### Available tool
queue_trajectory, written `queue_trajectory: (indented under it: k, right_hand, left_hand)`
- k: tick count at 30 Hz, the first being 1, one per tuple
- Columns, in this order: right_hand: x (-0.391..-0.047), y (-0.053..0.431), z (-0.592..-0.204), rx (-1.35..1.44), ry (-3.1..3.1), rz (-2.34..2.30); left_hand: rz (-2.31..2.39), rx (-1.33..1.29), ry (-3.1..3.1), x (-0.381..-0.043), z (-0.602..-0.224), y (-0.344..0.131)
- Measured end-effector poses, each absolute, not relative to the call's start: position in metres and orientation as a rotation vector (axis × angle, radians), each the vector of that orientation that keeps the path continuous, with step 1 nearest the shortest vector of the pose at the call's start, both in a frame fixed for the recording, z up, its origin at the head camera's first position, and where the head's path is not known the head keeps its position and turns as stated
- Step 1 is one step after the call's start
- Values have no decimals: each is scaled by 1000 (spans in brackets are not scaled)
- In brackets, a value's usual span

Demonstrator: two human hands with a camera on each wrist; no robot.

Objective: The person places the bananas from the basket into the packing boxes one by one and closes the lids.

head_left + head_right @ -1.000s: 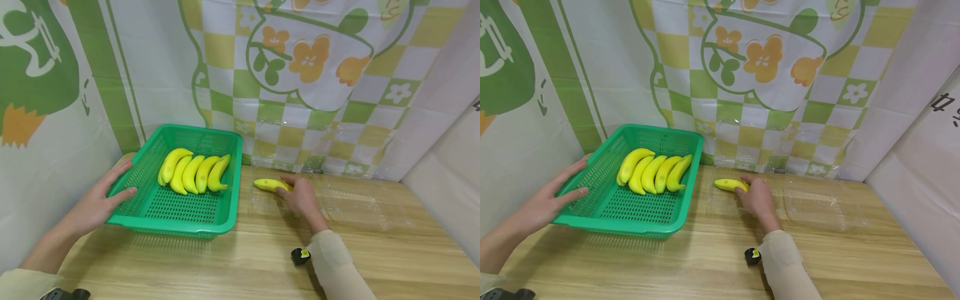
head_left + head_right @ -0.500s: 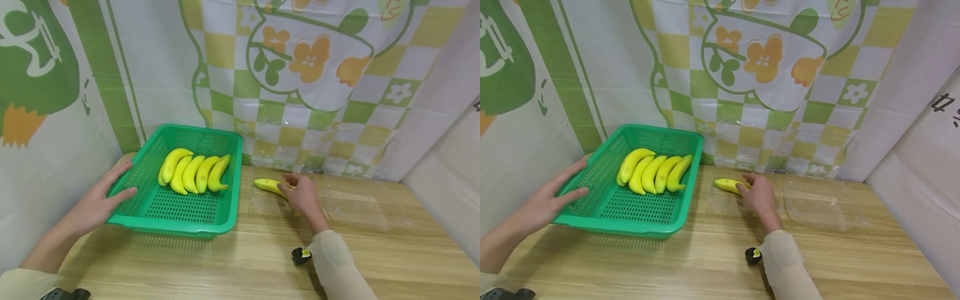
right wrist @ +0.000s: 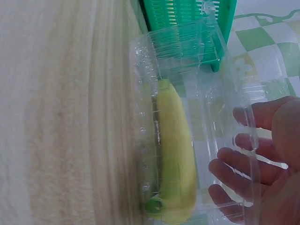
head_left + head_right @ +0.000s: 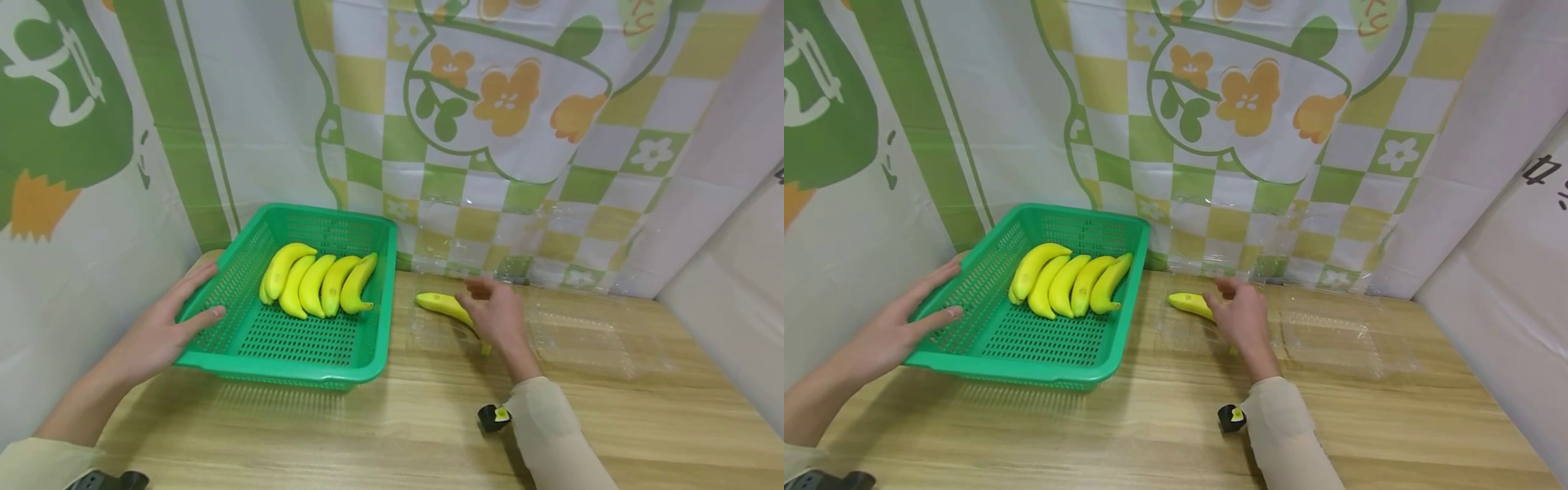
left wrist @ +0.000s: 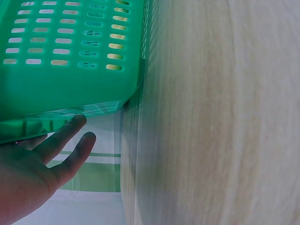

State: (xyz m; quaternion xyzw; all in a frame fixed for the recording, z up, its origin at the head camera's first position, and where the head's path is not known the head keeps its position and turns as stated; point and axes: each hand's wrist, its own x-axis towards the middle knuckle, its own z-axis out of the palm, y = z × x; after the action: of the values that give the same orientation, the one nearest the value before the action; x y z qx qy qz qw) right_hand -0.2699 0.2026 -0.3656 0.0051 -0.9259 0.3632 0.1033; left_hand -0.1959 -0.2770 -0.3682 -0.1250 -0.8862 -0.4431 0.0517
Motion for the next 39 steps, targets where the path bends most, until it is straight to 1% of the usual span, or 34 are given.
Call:
queue_trajectory:
  k: [39]
  right_hand:
    - [-264,198,-358,42,-2616,1050]
  left_hand:
    - [-1355,-367,-2710,-196,-368,-277]
